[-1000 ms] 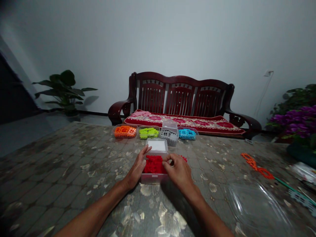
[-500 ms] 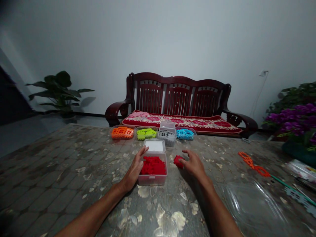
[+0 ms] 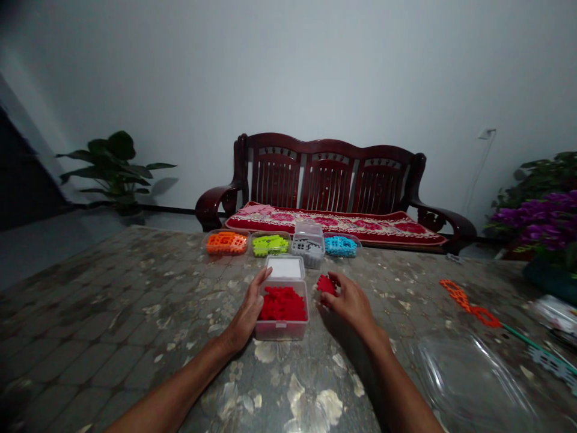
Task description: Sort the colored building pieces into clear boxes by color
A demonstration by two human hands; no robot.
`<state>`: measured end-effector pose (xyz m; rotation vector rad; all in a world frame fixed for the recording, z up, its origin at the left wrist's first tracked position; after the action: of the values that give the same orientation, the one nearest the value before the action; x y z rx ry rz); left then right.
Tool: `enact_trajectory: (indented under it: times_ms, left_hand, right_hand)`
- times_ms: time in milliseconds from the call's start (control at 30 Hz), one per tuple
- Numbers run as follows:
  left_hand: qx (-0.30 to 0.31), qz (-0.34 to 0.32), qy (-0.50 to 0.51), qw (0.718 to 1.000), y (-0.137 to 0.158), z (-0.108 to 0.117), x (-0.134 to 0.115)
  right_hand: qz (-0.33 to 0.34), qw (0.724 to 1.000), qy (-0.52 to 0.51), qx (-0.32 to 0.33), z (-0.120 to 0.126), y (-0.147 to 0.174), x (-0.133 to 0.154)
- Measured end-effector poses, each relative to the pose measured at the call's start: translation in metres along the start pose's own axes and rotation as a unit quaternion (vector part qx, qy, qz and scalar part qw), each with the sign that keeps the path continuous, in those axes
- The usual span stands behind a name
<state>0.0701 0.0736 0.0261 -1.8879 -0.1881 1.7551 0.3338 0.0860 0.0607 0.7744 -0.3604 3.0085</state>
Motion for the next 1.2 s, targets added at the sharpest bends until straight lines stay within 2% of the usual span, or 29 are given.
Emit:
enact_trajectory:
  times_ms: [100,267,433,533,600,667,733,800,867,1000,1200]
  left_hand:
    - [0.003,-0.006,0.026,1.0,0.0,-0.002,0.0]
    - [-0.007,-0.005,0.054,0.999,0.001,-0.002,0.001]
    - [-0.011,-0.005,0.048,0.999,0.002,-0.001,0.004]
    - [-0.011,-0.004,0.028,1.0,0.002,-0.001,0.002]
    - [-0.009,-0.002,0.014,1.0,0.002,-0.001,0.0]
    - [-0.003,0.0,0.004,1.0,0.002,-0.001,-0.001]
    - [0.002,-0.002,0.003,1.0,0.002,-0.001,-0.001]
    - [0.002,-0.003,0.006,1.0,0.002,-0.001,0.0]
    - [-0.002,-0.001,0.009,1.0,0.002,-0.001,0.001]
    - [-0.008,0.007,0.013,1.0,0.002,0.001,0.002]
    - [-0.012,0.009,0.033,0.999,0.002,0.002,0.003]
  right_hand:
    - [0.074,0.994,-0.076,-0.01,0.01,0.003,0.041]
    - [0.163,0.985,-0.045,0.026,0.007,0.009,0.102]
    - [0.198,0.975,-0.063,0.074,-0.016,0.006,0.13]
    - [0.164,0.974,-0.141,0.067,-0.019,0.0,0.116]
    - [0.119,0.978,-0.167,0.032,-0.013,-0.006,0.091]
    - [0.065,0.987,-0.148,-0.006,-0.005,-0.011,0.055]
    - [0.001,0.995,-0.102,-0.013,-0.002,-0.015,0.016]
    - [-0.038,0.997,-0.059,0.02,-0.006,-0.015,-0.017]
    - [-0.049,0.997,-0.013,0.054,-0.013,-0.013,-0.039]
    - [-0.035,0.991,0.077,0.108,-0.029,-0.004,-0.054]
    - [0.018,0.986,0.15,0.073,-0.026,0.001,-0.041]
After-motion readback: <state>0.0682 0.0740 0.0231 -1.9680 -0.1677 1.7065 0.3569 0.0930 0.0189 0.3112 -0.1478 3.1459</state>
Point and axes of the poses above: each hand's wrist, its own y-axis away from the middle knuckle, its own z-axis out of the back of the hand, x = y × z, the point moved 8 cm from there along -y, towards the middle knuckle, and after that the axes turned 11 degrees about y, right-handed, at the moved point
